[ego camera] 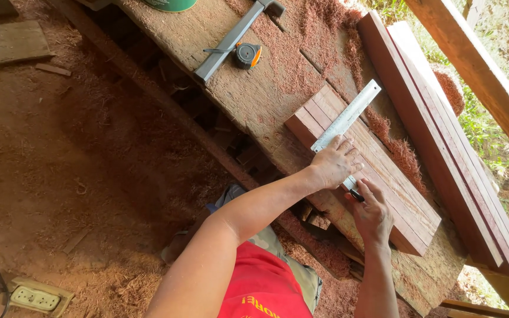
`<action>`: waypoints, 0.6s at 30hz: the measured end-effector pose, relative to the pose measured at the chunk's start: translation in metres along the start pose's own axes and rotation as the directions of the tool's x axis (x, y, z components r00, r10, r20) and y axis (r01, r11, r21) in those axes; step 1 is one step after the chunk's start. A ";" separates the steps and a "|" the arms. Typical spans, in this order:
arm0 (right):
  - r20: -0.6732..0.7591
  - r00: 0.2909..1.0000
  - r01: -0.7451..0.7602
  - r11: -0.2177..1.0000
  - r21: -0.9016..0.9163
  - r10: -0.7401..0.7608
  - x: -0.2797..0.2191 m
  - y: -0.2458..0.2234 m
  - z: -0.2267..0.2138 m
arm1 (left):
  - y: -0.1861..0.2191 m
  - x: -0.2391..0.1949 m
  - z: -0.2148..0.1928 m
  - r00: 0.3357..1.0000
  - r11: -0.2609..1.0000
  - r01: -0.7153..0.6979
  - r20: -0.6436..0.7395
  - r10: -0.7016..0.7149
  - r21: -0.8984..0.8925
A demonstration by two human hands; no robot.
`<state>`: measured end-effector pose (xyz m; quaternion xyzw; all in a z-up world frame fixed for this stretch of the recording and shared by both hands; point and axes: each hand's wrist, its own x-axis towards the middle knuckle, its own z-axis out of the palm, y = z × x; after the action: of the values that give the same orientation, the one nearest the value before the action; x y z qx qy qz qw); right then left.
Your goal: The person marks lines on a stack of wooden planks using a try square and a pen. They then measure the planks with a tape measure and mark additional lines. The person flips the stack of planks and continues marking lines on the other side.
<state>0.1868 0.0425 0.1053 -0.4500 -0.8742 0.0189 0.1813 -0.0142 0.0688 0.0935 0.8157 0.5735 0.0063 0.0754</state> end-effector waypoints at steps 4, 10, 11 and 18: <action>0.037 0.998 -0.052 0.999 0.010 0.052 0.001 -0.004 -0.002 | 0.000 0.000 0.002 1.000 1.000 0.005 -0.013 -0.005 0.002; 0.046 0.997 -0.057 0.998 0.003 0.057 0.003 -0.005 -0.002 | 0.000 0.003 0.005 1.000 1.000 -0.002 -0.018 0.002 0.000; 0.039 0.998 -0.057 0.998 -0.002 0.057 0.003 -0.004 -0.001 | 0.000 0.006 0.007 1.000 1.000 -0.004 -0.020 0.004 0.005; 0.038 0.996 -0.080 0.997 -0.003 0.080 0.002 0.000 0.003 | 0.000 0.001 0.000 1.000 1.000 -0.001 -0.006 0.001 -0.008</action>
<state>0.1849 0.0448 0.1033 -0.4843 -0.8588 0.0340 0.1636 -0.0144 0.0695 0.0932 0.8157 0.5733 0.0112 0.0768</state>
